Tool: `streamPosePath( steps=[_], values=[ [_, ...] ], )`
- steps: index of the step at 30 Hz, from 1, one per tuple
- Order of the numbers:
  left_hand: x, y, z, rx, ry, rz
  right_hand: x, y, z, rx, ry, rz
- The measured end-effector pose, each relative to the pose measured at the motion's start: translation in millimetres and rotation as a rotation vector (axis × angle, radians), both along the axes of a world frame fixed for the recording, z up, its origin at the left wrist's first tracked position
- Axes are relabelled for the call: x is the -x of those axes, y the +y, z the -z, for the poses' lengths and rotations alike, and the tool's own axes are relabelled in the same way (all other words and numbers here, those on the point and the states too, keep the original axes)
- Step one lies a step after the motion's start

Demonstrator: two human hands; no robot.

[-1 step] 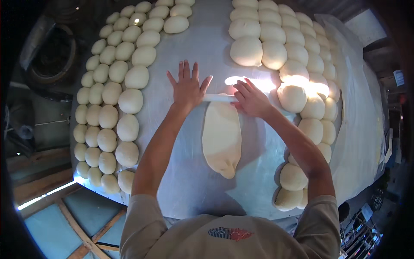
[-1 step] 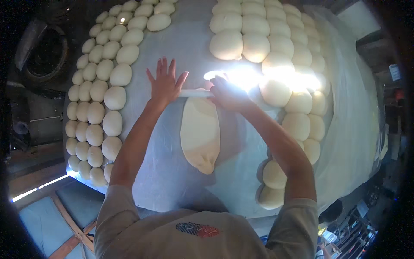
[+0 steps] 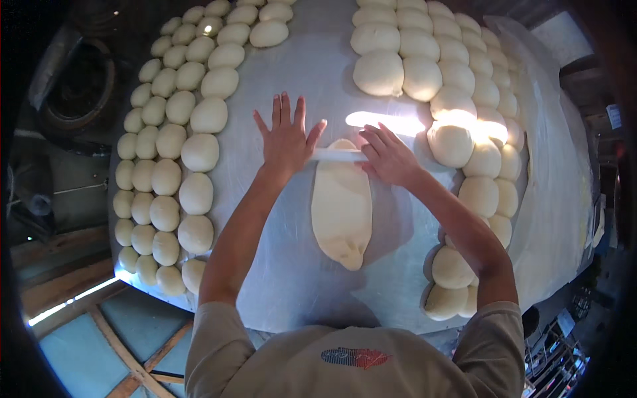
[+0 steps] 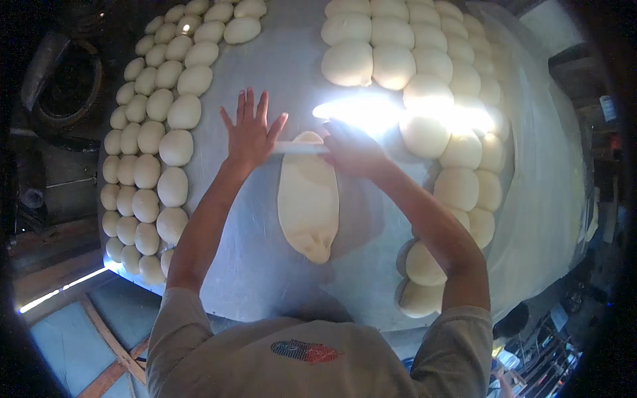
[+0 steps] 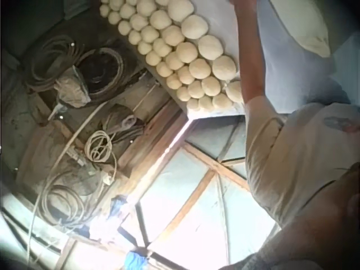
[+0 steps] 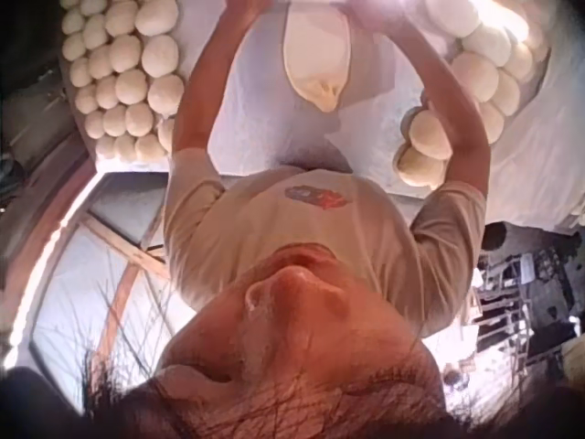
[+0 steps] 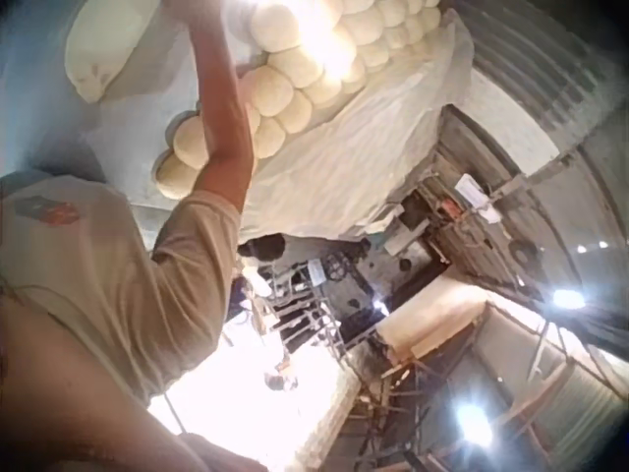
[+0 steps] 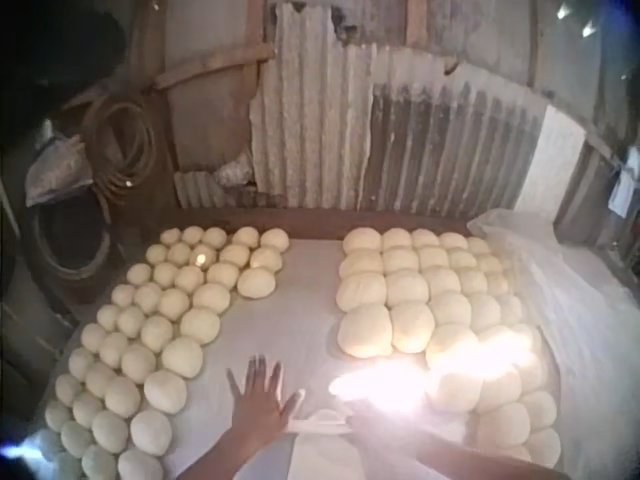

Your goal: The person prepares dough by rolling it flat with a rolling pin and then rolling it into a cylindrical shape by hand.

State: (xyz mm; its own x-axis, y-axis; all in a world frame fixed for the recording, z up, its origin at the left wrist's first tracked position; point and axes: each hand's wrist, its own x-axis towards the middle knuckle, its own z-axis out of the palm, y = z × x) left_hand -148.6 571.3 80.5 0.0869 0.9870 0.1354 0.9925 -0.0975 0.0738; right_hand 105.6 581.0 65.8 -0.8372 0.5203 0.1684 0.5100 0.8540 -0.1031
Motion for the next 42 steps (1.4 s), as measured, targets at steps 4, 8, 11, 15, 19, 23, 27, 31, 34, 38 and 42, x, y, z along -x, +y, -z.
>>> streamPosePath(
  steps=[4, 8, 11, 15, 19, 23, 27, 31, 34, 38, 42],
  values=[
    [-12, -113, 6, 0.181, 0.044, 0.150, -22, -95, -4, 0.208, 0.144, 0.113],
    [-31, -155, -29, 0.410, -0.214, 0.033, -22, -141, -23, 0.442, 0.426, 0.388],
    [-43, -153, -19, 0.259, -0.275, -0.011, -7, -124, -26, 0.208, 0.439, 0.459],
    [-61, -217, 10, 0.186, 0.020, -0.056, -11, -159, 10, 0.018, 0.181, 0.611],
    [-75, -278, -10, 0.356, -0.083, -0.066, -18, -254, -3, 0.351, 0.141, 0.666],
    [-74, -245, -13, 0.211, -0.016, -0.145, -10, -202, -13, 0.217, 0.294, 0.795],
    [-76, -311, 19, 0.232, -0.049, -0.151, -18, -303, 34, 0.228, 0.105, 0.700],
    [-87, -377, 12, 0.280, -0.007, -0.121, -34, -351, 12, 0.185, 0.061, 0.630],
    [-91, -412, 11, 0.278, -0.007, -0.107, -40, -383, 11, 0.142, 0.092, 0.671],
    [-92, -483, 20, 0.210, -0.111, -0.065, -47, -436, 9, 0.104, 0.095, 0.643],
    [-93, -539, 14, 0.255, -0.129, -0.080, -50, -479, 12, 0.083, 0.152, 0.625]
  ],
)
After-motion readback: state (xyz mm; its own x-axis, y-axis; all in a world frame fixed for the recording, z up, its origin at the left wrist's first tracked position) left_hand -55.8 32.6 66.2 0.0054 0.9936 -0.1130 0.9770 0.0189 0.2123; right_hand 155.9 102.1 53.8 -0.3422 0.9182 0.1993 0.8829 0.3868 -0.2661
